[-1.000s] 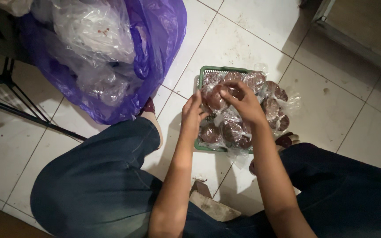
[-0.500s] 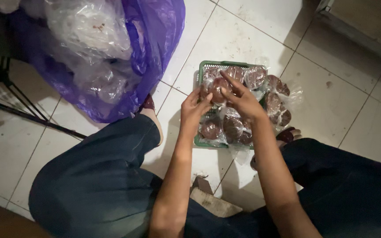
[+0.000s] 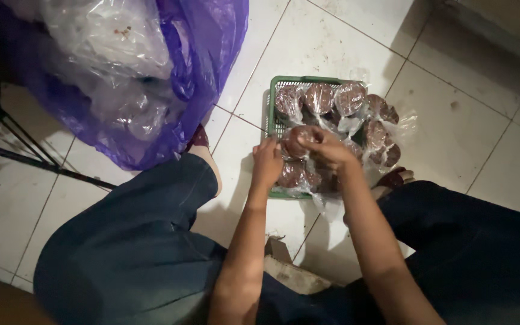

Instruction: The person picks up and organizes several plastic-wrapped brown food items within a green basket while sitting on the floor.

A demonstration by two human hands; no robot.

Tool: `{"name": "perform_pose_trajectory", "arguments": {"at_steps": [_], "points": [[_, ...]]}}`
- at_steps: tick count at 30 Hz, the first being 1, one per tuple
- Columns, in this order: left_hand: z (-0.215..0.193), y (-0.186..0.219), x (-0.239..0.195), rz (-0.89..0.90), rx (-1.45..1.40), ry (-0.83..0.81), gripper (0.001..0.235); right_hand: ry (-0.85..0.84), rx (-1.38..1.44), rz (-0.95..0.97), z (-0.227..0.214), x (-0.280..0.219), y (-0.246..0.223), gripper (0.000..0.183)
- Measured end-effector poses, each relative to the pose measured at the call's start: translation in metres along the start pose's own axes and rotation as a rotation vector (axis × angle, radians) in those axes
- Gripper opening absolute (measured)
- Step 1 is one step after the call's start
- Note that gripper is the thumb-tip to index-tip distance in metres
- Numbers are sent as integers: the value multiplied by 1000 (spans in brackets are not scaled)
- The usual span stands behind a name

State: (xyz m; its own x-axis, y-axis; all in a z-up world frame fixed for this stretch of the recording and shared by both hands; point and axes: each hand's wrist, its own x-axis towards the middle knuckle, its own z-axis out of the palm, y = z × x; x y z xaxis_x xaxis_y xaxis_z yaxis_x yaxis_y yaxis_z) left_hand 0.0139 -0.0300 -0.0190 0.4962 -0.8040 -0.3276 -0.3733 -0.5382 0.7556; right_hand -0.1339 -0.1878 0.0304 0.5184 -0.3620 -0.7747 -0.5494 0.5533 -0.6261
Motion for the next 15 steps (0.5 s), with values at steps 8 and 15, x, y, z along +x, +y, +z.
{"name": "perform_pose_trajectory", "arguments": {"at_steps": [8, 15], "points": [[7, -11, -16, -45, 30, -34, 57, 384, -439, -346, 30, 109, 53, 71], [-8, 11, -17, -71, 6, -59, 51, 626, -351, -294, 46, 113, 75, 50]]}}
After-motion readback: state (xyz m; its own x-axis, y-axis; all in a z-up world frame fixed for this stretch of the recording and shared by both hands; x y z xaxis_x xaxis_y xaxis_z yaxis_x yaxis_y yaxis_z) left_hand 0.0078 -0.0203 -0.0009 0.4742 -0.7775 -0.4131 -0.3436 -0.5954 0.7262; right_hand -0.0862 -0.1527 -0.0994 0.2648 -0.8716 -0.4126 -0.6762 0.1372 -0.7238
